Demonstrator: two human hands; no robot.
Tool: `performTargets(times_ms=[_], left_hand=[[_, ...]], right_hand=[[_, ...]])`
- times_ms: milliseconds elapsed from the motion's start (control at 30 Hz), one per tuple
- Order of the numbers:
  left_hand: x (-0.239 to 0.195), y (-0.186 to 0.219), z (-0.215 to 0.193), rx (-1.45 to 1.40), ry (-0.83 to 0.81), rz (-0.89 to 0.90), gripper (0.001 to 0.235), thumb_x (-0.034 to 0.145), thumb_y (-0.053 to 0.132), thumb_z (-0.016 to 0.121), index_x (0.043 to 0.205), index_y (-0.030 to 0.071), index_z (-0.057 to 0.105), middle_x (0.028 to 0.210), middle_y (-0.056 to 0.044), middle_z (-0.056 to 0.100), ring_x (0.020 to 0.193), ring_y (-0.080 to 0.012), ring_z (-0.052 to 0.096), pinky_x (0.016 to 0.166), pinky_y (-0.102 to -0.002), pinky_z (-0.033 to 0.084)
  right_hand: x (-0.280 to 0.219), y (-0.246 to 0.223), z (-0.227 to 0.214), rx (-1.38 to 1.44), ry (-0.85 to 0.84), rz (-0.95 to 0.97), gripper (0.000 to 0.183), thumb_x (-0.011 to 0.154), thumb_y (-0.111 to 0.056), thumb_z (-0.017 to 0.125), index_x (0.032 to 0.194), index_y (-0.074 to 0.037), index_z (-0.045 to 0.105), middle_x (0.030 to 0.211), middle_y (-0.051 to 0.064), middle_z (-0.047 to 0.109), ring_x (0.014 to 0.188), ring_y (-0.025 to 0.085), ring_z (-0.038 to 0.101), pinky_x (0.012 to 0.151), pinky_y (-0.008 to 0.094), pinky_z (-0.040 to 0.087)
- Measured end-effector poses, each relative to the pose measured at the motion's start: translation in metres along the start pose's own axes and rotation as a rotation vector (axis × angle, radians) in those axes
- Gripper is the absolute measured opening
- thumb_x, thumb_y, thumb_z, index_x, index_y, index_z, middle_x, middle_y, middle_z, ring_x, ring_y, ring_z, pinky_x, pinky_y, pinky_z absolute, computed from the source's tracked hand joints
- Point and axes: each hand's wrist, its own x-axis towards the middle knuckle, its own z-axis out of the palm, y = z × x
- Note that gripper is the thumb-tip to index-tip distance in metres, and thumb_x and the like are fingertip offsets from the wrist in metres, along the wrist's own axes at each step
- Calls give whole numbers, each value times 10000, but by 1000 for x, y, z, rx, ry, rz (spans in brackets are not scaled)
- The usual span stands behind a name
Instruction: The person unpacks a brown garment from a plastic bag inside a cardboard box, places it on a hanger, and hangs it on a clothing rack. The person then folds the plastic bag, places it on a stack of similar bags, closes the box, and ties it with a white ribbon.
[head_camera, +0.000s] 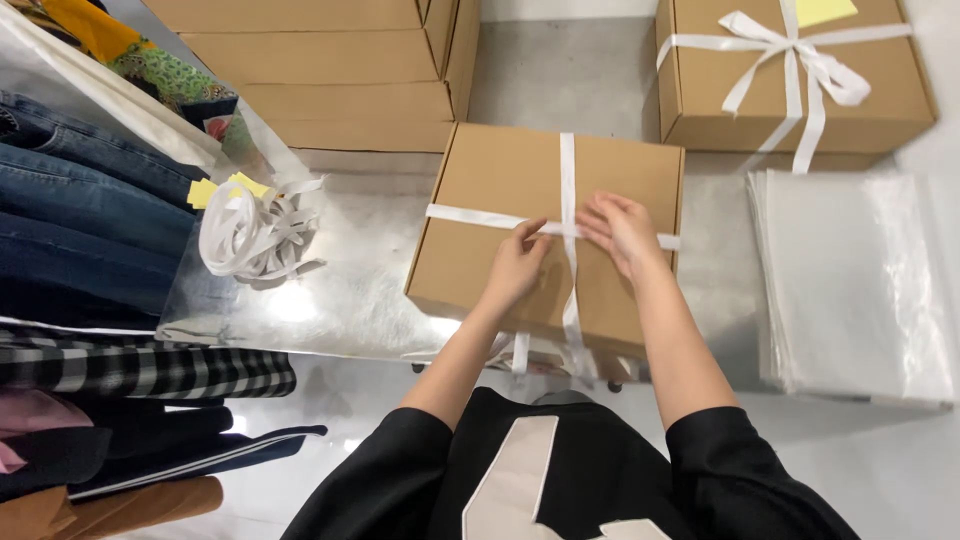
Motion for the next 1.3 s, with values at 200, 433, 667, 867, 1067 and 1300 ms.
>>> performTargets(times_ms=[200,433,667,867,1067,1300], left_hand=[[47,-13,27,-257,88,-127,611,1054,204,639,1611,60,432,1551,-315,527,1166,-387,721,948,-471,613],[51,-5,6,-347,246,-150,488,1072,235,629,1537,139,515,1487,-186,577,982,-257,772,713,-285,608],[20,17,-25,-342,347,-290,372,1035,299,579,1393,204,612,1426,-29,636,925,-113,699,745,-242,488],[2,18,-56,-189,465,-211,342,1009,244,597,1332,155,666,1368,-12,707,1252,-129,664,1073,-288,494],[-14,-10,-103,360,624,-11,253,1035,218,670,1281,227,727,1305,-38,658,1327,-267,563,1168,-441,332],[16,-49,-164,333,266,-28,637,1009,142,701,1586,49,447,1540,-300,493,1408,-523,521,1167,-632,447]], right_hand=[[61,-5,9,-63,-247,322,617,1055,-375,661,1561,-96,446,1391,199,686,901,274,793,618,297,632],[139,-50,34,-67,-388,121,298,1054,-287,649,1335,-188,660,1145,63,786,732,124,770,551,219,587],[217,-193,65,-40,-294,-226,195,1105,-224,566,1247,-239,699,1310,-91,722,677,119,665,607,249,505],[214,-179,53,-194,-358,-173,507,1084,-270,630,1566,-190,494,1536,123,558,876,187,850,721,271,704],[111,-88,16,-189,-347,-49,453,1126,-183,607,1543,-58,483,1524,240,534,1181,408,721,976,525,637],[-86,-28,11,-21,-261,213,421,1096,-176,523,1452,43,569,1348,231,699,1154,323,732,989,479,599]])
